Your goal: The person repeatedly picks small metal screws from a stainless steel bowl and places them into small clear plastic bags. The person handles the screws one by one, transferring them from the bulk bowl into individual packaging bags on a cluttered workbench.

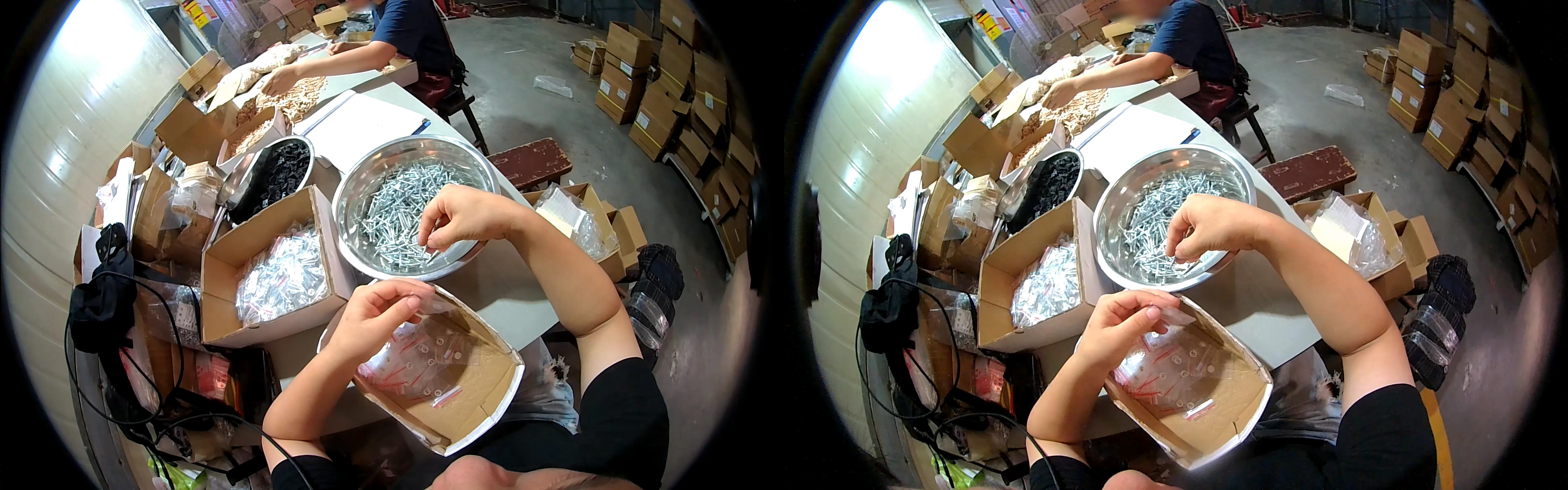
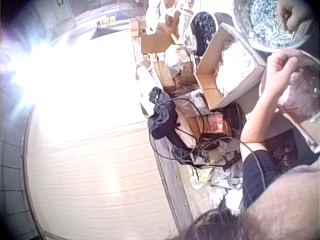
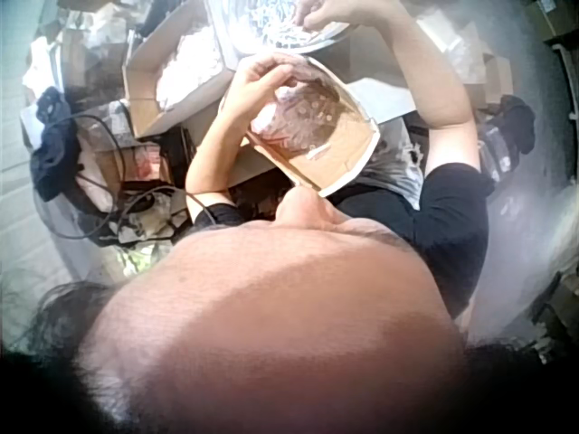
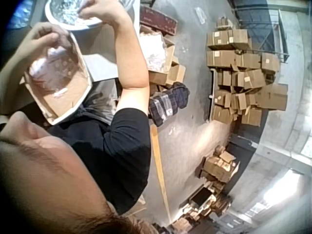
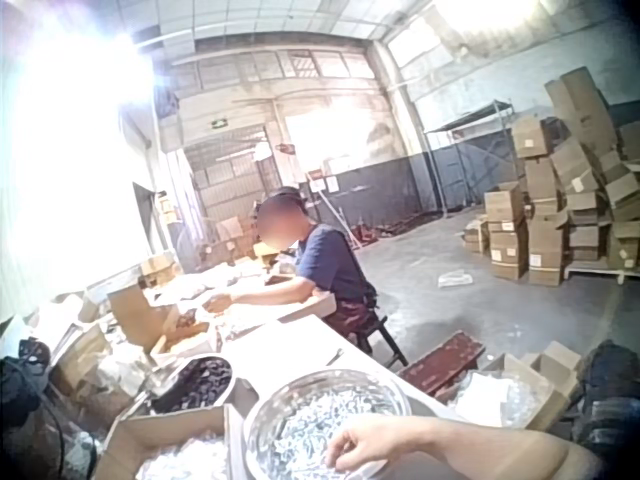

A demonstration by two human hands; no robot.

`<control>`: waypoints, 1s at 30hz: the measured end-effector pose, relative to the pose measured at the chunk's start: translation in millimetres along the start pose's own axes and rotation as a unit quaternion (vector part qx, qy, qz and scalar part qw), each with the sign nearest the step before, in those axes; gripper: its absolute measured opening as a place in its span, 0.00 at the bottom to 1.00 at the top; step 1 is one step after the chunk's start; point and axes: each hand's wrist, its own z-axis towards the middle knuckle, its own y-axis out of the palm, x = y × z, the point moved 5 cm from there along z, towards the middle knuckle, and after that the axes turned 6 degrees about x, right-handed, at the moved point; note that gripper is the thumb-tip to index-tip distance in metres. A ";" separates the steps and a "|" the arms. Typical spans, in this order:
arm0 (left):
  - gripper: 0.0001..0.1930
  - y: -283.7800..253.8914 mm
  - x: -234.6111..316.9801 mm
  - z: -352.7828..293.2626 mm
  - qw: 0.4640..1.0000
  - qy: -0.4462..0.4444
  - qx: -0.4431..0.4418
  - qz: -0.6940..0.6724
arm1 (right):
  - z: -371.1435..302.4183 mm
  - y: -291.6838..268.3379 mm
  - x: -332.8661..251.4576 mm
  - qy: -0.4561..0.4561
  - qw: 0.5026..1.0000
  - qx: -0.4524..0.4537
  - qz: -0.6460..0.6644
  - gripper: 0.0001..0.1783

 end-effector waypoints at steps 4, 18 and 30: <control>0.07 0.7 5.9 0.4 0.993 0.064 -0.007 0.101 | -0.5 -0.1 -2.2 -0.011 1.000 -0.006 -0.001 0.12; 0.07 11.7 22.5 -5.7 0.919 0.265 0.057 0.286 | 0.8 -0.4 -0.8 -0.012 1.000 0.003 -0.012 0.10; 0.08 5.7 17.3 -14.5 0.942 0.166 0.046 0.290 | -1.2 0.7 -3.5 -0.012 0.999 0.001 0.035 0.11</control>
